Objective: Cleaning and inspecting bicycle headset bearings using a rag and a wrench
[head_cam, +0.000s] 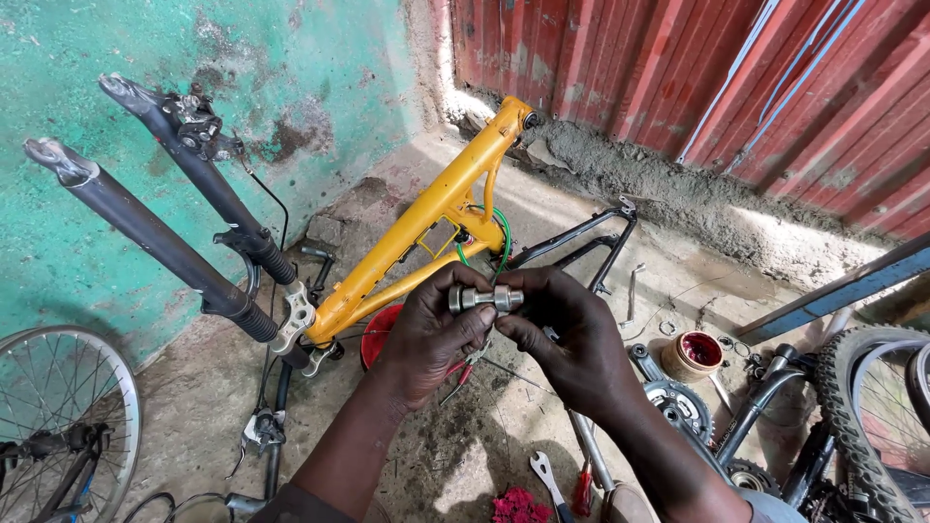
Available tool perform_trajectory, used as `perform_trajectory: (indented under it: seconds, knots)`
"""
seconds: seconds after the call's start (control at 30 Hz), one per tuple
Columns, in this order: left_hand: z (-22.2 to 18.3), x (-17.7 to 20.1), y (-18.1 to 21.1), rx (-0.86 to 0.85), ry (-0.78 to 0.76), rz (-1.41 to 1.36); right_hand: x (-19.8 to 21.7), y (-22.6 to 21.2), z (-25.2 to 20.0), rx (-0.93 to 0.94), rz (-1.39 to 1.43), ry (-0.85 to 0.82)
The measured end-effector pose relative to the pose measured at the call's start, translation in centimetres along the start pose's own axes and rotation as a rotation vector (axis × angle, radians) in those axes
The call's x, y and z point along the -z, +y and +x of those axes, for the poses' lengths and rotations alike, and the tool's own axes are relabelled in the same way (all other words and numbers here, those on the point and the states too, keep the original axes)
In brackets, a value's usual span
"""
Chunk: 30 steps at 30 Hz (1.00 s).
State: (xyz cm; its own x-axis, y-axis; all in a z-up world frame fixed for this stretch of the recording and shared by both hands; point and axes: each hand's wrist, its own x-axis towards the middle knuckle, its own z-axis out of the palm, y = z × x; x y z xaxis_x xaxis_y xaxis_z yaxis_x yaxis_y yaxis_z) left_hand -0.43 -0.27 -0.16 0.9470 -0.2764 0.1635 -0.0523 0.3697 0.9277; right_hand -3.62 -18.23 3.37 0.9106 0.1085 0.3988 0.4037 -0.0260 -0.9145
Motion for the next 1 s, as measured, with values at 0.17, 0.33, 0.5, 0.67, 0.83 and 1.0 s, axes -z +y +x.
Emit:
perform_trajectory:
  seconds: [0.17,0.33,0.5,0.67,0.83,1.0]
  knots:
    - [-0.2,0.0,0.3,-0.062,-0.038,0.001,0.1,0.7,-0.1,-0.039,0.048,0.017]
    - [0.1,0.0,1.3,-0.133,-0.086,-0.043,0.6,1.4,0.2,-0.027,0.120,0.040]
    - [0.2,0.1,1.6,-0.153,-0.078,0.047,0.6,1.7,0.2,-0.037,0.156,0.077]
    - [-0.1,1.3,0.3,-0.113,-0.028,0.115,0.5,1.0,-0.4,-0.040,0.068,0.052]
    - [-0.1,0.6,1.4,-0.175,-0.027,0.165,0.5,1.3,-0.3,-0.064,-0.028,0.044]
    - [-0.4,0.2,2.3,-0.228,-0.058,0.221,0.3,1.7,-0.1,-0.164,0.004,0.043]
